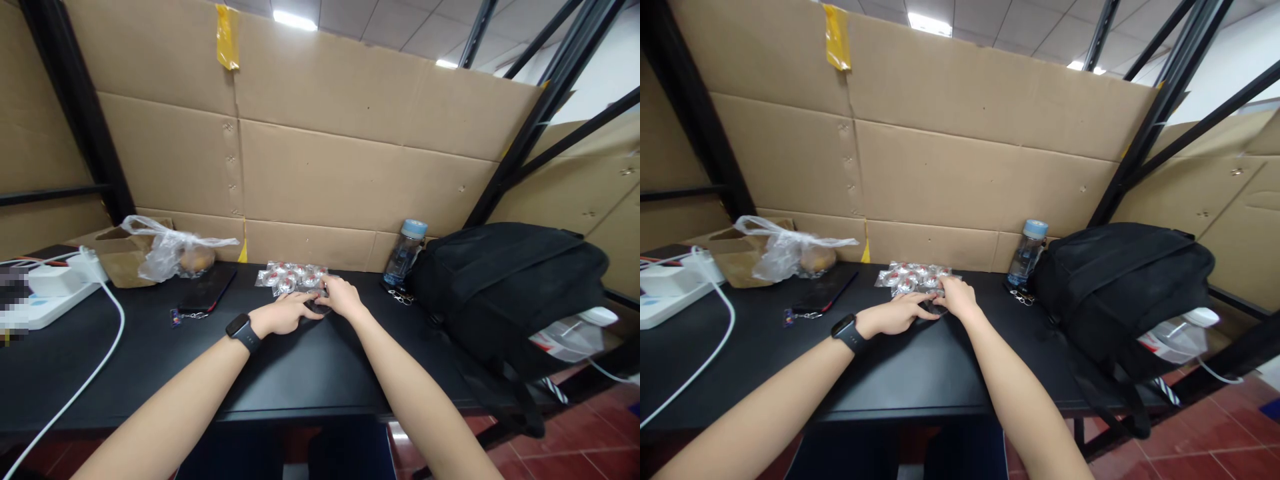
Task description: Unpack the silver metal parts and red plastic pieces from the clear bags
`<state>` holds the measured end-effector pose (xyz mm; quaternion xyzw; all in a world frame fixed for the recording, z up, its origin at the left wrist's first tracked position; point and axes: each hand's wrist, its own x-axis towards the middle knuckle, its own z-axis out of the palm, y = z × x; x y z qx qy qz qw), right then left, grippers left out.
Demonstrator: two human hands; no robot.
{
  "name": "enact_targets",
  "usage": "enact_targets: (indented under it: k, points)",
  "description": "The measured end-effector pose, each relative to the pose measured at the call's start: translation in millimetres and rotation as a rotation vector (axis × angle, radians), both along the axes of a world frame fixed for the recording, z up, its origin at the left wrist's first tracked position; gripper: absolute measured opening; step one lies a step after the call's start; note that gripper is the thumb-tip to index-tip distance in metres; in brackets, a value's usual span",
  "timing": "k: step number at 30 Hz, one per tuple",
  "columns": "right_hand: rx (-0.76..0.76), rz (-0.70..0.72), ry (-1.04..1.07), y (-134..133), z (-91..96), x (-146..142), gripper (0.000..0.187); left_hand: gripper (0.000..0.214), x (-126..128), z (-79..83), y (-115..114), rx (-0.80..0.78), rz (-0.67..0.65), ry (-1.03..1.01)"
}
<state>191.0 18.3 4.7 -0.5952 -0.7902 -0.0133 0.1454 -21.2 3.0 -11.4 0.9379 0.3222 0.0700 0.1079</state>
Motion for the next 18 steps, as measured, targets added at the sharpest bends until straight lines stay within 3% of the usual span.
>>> enact_targets:
  k: [6,8,10,12,15,18]
  points:
    - [0.054,-0.082,0.023,2.3,-2.3,-6.6,0.034,0.065,-0.3,3.7,1.2,0.021,-0.007,-0.005]
    - [-0.004,0.016,0.091,4.0,0.6,0.2,0.036,0.061,-3.8,7.6,2.8,0.033,-0.018,-0.021]
    - [-0.093,0.203,0.197,6.8,4.8,11.0,0.037,0.054,-7.7,12.1,4.1,0.048,-0.029,-0.073]
    - [-0.127,0.346,0.326,10.5,8.2,22.6,0.027,0.047,-10.1,15.4,4.7,0.07,-0.027,-0.159]
    - [-0.115,0.394,0.417,15.9,8.5,34.2,0.017,0.047,-7.5,16.1,4.6,0.145,0.054,-0.251]
    - [-0.182,0.416,0.365,18.2,4.2,35.5,0.029,0.024,-0.8,14.0,5.1,0.234,0.157,-0.238]
